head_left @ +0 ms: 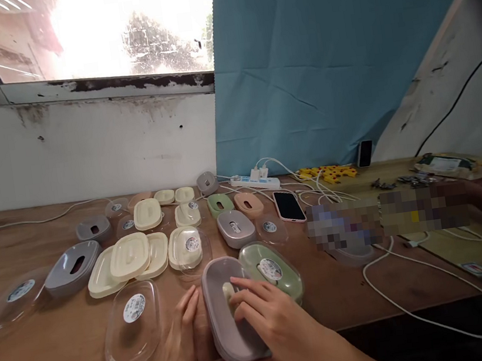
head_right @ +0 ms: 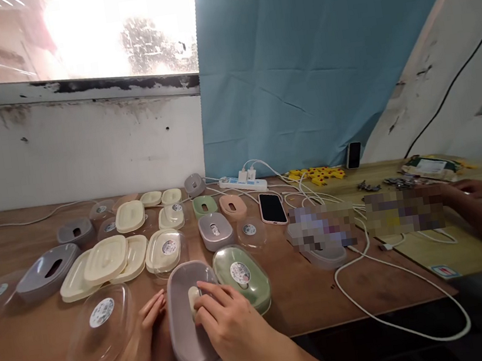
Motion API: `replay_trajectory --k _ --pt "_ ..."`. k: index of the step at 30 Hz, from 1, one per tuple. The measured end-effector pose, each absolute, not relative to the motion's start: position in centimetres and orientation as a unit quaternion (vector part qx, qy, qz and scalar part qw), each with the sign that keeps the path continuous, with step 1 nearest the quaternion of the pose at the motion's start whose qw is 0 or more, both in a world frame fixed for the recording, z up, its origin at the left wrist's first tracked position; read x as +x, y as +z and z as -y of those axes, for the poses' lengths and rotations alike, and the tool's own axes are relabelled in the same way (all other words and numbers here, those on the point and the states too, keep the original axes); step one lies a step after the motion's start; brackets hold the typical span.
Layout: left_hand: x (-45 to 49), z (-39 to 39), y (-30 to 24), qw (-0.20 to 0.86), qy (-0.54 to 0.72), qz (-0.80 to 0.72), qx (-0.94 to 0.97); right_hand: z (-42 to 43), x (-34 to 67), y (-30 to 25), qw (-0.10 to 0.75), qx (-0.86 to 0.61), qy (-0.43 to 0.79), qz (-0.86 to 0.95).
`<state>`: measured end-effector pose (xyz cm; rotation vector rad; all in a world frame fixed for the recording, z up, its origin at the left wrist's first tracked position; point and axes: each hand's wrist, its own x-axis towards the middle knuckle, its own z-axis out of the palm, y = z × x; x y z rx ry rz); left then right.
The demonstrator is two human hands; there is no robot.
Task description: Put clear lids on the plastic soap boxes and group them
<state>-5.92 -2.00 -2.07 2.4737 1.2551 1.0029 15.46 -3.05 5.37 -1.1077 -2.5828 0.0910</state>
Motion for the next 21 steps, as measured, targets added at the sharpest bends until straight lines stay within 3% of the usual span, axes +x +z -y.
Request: replay_trajectory --k 6,13,18,21 --pt "-5.6 2.1 -2.7 0.089 0.29 -0.418 0.856 2.0 14.8 2.8 0.124 -0.432 0.062 0.891" --pt "-6.3 1.7 -1.6 -0.012 0.263 -0.417 0.87 2.3 15.0 3.1 0.112 -0.445 0.124 0.88" --pt "-11.8 0.4 -1.0 -0.16 0.237 -0.533 0.797 2.4 15.7 1.1 0.157 -0.426 0.104 0.885" --pt "-15.4 -0.3 -3.1 -0.16 0.223 -0.575 0.771 2.6 16.0 -0.5 0.228 -0.416 0.066 0.878"
